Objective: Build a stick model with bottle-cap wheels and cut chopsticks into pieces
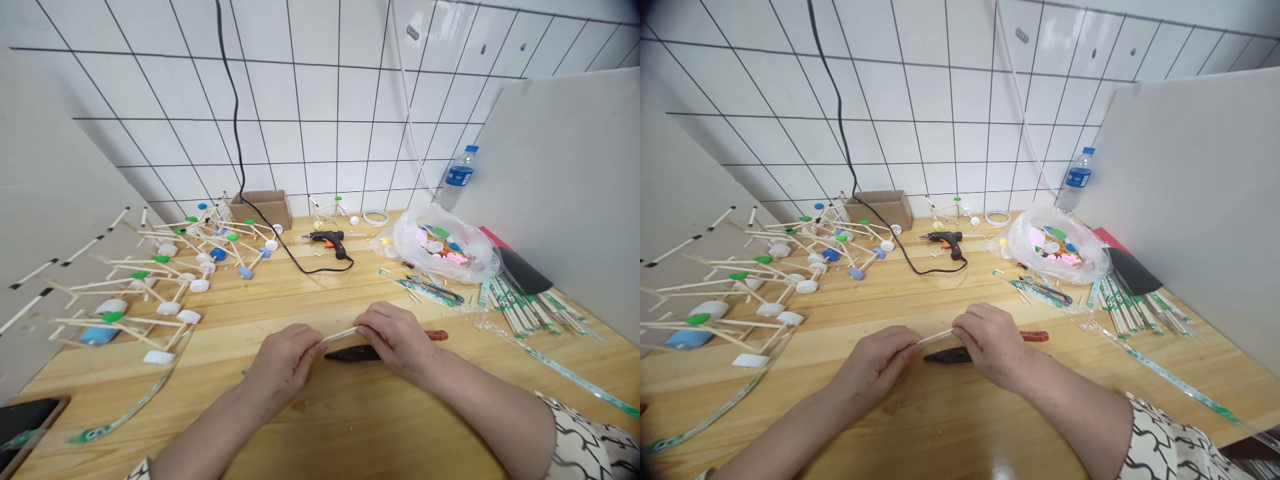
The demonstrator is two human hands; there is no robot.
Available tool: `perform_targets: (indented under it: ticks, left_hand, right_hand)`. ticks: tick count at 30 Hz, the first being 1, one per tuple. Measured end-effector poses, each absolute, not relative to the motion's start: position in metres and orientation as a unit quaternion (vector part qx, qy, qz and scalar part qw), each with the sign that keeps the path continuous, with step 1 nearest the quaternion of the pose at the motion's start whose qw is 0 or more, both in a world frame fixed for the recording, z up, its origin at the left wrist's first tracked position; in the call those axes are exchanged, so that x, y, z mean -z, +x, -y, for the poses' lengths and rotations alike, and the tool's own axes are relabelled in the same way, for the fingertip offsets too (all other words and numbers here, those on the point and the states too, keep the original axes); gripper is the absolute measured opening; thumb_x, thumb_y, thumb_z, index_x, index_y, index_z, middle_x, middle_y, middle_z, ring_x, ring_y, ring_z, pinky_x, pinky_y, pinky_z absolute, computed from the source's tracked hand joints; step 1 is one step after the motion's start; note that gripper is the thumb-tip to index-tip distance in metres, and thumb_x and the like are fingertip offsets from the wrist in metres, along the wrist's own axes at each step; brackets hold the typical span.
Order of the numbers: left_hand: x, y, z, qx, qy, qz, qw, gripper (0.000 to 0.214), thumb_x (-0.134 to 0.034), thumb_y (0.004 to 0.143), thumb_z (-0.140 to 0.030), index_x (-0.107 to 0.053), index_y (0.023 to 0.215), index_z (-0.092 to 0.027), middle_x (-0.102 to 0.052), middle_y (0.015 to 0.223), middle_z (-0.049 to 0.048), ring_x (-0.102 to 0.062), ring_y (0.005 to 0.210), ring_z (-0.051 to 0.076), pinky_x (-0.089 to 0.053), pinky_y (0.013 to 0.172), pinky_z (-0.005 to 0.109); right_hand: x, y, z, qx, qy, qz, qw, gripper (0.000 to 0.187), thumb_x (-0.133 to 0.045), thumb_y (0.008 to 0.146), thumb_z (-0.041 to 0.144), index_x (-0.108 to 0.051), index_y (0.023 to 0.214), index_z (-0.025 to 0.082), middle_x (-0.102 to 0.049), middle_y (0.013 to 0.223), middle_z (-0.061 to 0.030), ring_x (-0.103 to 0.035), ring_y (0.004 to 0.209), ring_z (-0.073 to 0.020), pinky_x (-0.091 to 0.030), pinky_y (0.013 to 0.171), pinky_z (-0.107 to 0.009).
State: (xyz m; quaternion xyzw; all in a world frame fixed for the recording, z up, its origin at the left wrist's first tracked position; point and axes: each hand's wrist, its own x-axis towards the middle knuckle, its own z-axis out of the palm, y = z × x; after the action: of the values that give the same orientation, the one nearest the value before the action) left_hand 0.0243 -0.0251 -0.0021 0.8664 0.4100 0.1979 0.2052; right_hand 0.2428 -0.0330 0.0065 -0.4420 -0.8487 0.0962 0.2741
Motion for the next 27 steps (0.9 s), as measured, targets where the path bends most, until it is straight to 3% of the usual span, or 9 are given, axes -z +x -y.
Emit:
perform_targets:
  ticks: [7, 27]
  left_hand:
    - [0.0024, 0.0236, 0.0247, -0.186, 0.883, -0.408, 0.138, 0.031, -0.033, 0.090, -0.026, -0.060, 0.078, -0.017, -0.059, 0.071, 0.0060, -0.053, 0.071, 0.018, -0.039, 0.062, 0.026]
    - [-0.0015, 0.0170, 0.0173, -0.209, 0.884, -0.403, 0.112, 0.028, -0.036, 0.089, -0.027, -0.061, 0.078, -0.018, -0.061, 0.070, 0.0045, -0.055, 0.068, 0.016, -0.040, 0.060, 0.024]
  right_hand:
    - [-0.0032, 0.2434, 0.0315, -0.070, -0.442, 0.861, 0.243, 0.020, -0.042, 0.087, 0.019, -0.058, 0.074, 0.017, -0.058, 0.067, -0.0046, -0.051, 0.063, -0.0161, -0.037, 0.059, -0.026]
    - [-0.0100, 0.2490, 0.0278, -0.056, -0.429, 0.852, 0.296, 0.022, -0.043, 0.086, 0.020, -0.059, 0.072, 0.017, -0.058, 0.062, -0.0041, -0.052, 0.061, -0.0151, -0.037, 0.058, -0.025]
